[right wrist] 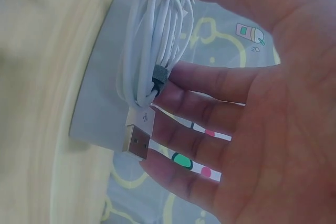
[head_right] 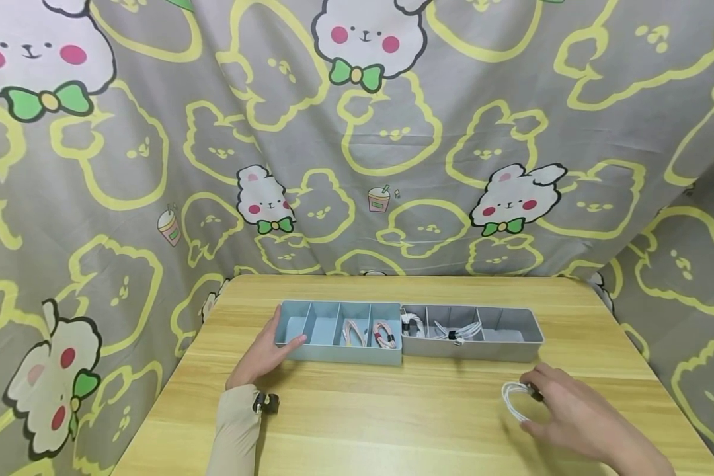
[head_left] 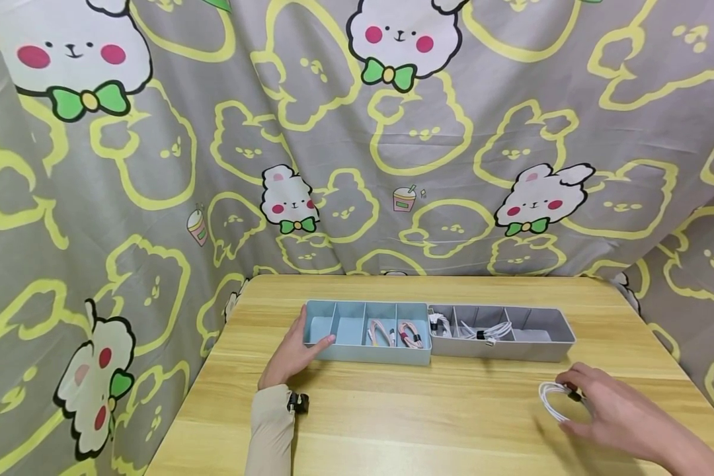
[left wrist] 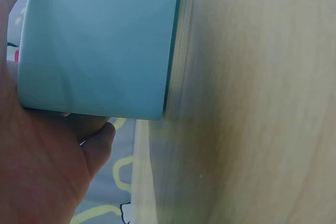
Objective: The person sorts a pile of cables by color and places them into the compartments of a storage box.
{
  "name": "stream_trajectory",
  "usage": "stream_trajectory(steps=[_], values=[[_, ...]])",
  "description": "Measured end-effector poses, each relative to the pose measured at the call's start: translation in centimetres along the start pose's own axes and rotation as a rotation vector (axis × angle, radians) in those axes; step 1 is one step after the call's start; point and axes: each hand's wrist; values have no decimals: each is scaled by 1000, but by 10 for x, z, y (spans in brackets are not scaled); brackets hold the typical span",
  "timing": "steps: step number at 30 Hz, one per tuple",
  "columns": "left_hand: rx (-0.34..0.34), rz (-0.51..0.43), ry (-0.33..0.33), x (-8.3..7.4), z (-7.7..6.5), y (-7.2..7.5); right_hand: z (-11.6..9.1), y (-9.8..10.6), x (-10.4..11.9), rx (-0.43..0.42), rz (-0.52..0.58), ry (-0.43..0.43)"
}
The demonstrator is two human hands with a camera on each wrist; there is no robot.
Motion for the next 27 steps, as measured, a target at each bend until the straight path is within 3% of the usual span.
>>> stream_trajectory(steps=[8,15,22,27], values=[[0,1,3,2,1,-1,4,7,-2,9,1,-10],[1,5,1,1,2,0,8,12,-7,-37,-29,26],[4,4,5,-1,1,1,11,21,-13,21,-42,-16],[5,5,8,0,0,1,13,25,-16,-14,-53,-4]])
Point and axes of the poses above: each hand's wrist, its own z-axis towards the middle knuckle, its own y-axis out of the back of the hand, x = y × z, and after that the axes turned 10 degrees about x, right-handed
